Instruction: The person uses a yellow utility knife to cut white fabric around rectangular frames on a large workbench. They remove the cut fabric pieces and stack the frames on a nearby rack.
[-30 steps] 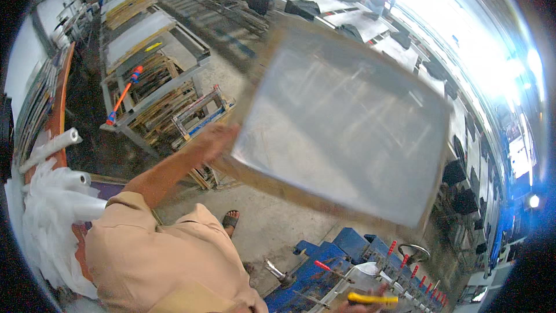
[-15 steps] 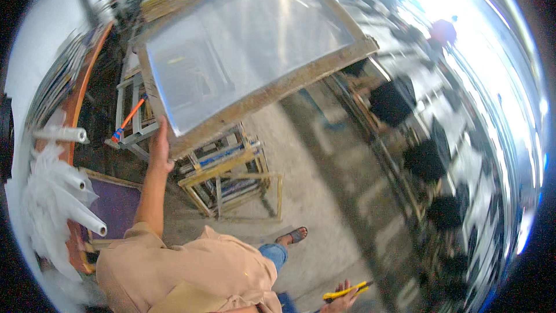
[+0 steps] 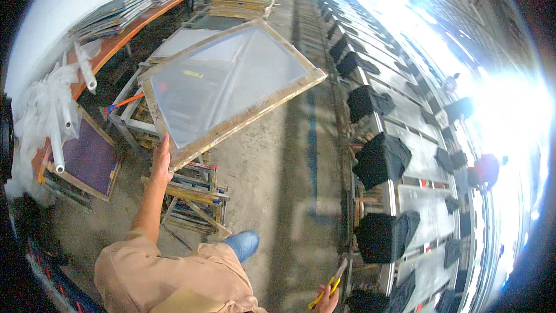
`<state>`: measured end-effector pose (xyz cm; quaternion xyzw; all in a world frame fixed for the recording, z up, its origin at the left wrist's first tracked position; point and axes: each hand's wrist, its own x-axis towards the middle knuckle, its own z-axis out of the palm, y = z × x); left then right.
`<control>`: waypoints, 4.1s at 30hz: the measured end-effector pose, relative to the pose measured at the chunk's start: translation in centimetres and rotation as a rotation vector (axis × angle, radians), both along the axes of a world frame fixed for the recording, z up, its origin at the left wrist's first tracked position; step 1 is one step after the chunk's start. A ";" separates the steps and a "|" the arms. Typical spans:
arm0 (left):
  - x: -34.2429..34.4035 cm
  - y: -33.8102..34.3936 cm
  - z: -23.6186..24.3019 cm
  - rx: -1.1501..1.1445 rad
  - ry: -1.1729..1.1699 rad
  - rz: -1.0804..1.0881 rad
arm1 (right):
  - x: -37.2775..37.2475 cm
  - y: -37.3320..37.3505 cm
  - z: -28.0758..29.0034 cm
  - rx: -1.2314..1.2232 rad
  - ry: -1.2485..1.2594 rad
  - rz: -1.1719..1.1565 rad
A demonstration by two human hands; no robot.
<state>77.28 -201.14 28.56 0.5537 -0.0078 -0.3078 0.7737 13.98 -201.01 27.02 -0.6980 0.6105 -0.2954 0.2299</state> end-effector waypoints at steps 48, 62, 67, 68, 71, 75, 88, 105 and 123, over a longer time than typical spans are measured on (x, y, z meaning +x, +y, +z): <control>41.9 -81.0 -6.6 0.055 0.067 2.059 | 107.3 -124.1 -8.1 0.799 -0.200 1.426; 56.8 -92.4 -10.7 0.269 0.230 2.310 | 131.3 -128.9 -5.9 0.667 0.179 1.982; 56.9 -92.2 -12.6 0.521 0.420 2.199 | 134.4 -129.1 -6.2 0.782 0.250 2.110; 56.3 -92.1 -12.4 0.572 0.440 2.183 | 134.7 -128.7 -6.3 0.785 0.275 2.110; 53.8 -91.9 -10.3 0.798 0.414 1.836 | 135.1 -127.1 -6.6 0.804 0.304 2.155; 48.6 -91.7 -5.3 1.235 0.533 1.594 | 134.2 -124.1 -5.9 0.928 0.270 2.272; 10.7 -100.6 -16.4 1.050 0.983 0.906 | 122.0 -103.0 -7.0 0.963 -0.045 1.979; -11.8 -57.8 -13.4 1.142 -0.009 1.075 | 89.3 -63.1 -6.5 1.056 -0.158 2.215; -55.8 -25.7 -12.8 -0.002 0.309 2.631 | 27.9 -9.0 -7.7 0.080 0.694 3.965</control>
